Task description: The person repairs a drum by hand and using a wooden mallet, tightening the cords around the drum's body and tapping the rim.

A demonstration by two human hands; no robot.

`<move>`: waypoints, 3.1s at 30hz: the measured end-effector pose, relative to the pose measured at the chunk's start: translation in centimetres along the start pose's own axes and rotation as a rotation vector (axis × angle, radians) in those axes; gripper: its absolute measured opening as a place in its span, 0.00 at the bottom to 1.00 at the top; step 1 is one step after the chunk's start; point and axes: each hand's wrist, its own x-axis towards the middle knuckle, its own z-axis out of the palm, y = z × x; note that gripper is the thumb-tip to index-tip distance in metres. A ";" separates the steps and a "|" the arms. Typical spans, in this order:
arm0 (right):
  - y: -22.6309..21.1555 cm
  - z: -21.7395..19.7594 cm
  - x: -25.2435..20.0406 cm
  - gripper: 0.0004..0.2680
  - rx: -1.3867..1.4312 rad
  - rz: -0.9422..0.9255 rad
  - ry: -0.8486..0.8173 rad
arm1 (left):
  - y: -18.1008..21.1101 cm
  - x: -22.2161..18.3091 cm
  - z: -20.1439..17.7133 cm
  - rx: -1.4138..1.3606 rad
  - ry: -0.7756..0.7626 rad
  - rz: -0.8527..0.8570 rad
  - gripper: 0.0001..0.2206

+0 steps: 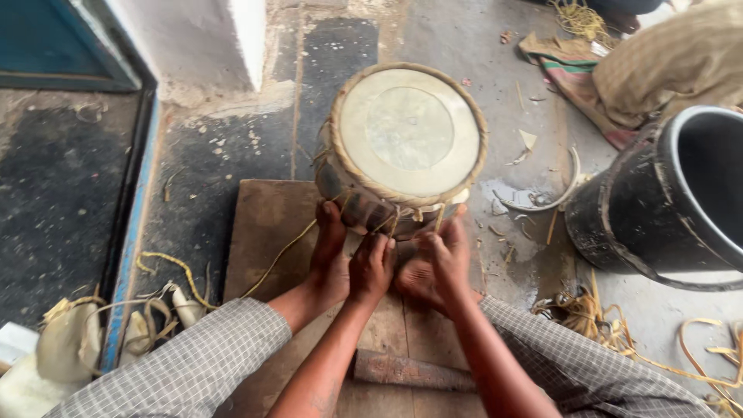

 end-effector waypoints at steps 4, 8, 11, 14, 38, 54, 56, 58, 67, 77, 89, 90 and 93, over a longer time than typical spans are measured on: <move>2.1 0.8 -0.9 0.07 -0.055 0.190 -0.114 | 0.2 0.4 -0.8 0.077 -0.004 0.041 0.08; 4.2 0.3 -0.7 0.16 0.178 0.276 -0.159 | -0.3 -0.2 -1.2 0.288 -0.030 0.081 0.08; 4.8 0.3 -0.3 0.20 0.346 0.457 -0.113 | -0.9 0.1 -0.9 0.381 -0.006 0.180 0.08; 4.4 0.7 -1.2 0.19 0.335 0.502 -0.071 | -2.0 1.3 -0.6 0.413 0.033 0.236 0.05; -1.0 2.5 0.9 0.09 -0.849 -0.552 -0.017 | -2.1 -1.0 -2.4 0.053 -0.094 0.014 0.07; 5.0 -6.5 -12.1 0.17 -1.411 -0.393 -0.615 | -9.9 -1.5 8.1 -0.689 -0.308 -0.320 0.25; 5.3 -9.0 -15.3 0.33 -1.519 0.240 -0.999 | -10.0 -0.2 6.2 -0.587 -0.378 -0.545 0.25; 4.8 -9.6 -17.3 0.36 -1.567 0.217 -1.059 | -8.6 1.1 4.0 -0.392 -0.403 -0.455 0.28; -11.4 -7.2 -13.7 0.18 -1.205 0.246 -1.082 | -7.2 0.5 0.9 -0.750 -0.404 -0.535 0.27; -25.9 -7.1 -9.5 0.31 -0.384 -0.325 -0.325 | -11.4 -4.0 8.1 -0.188 -0.273 -0.543 0.35; -11.6 -6.5 -11.3 0.33 -0.676 -0.340 -0.570 | -15.5 -3.6 3.4 -0.676 -0.458 -0.668 0.24; -10.2 -8.0 -12.4 0.34 -0.707 -0.350 -0.647 | -14.9 -3.6 3.2 -0.709 -0.464 -0.705 0.25; -5.3 -9.9 -15.0 0.34 -0.946 0.218 -0.895 | -12.1 -3.0 -0.3 -0.772 -0.461 -0.727 0.22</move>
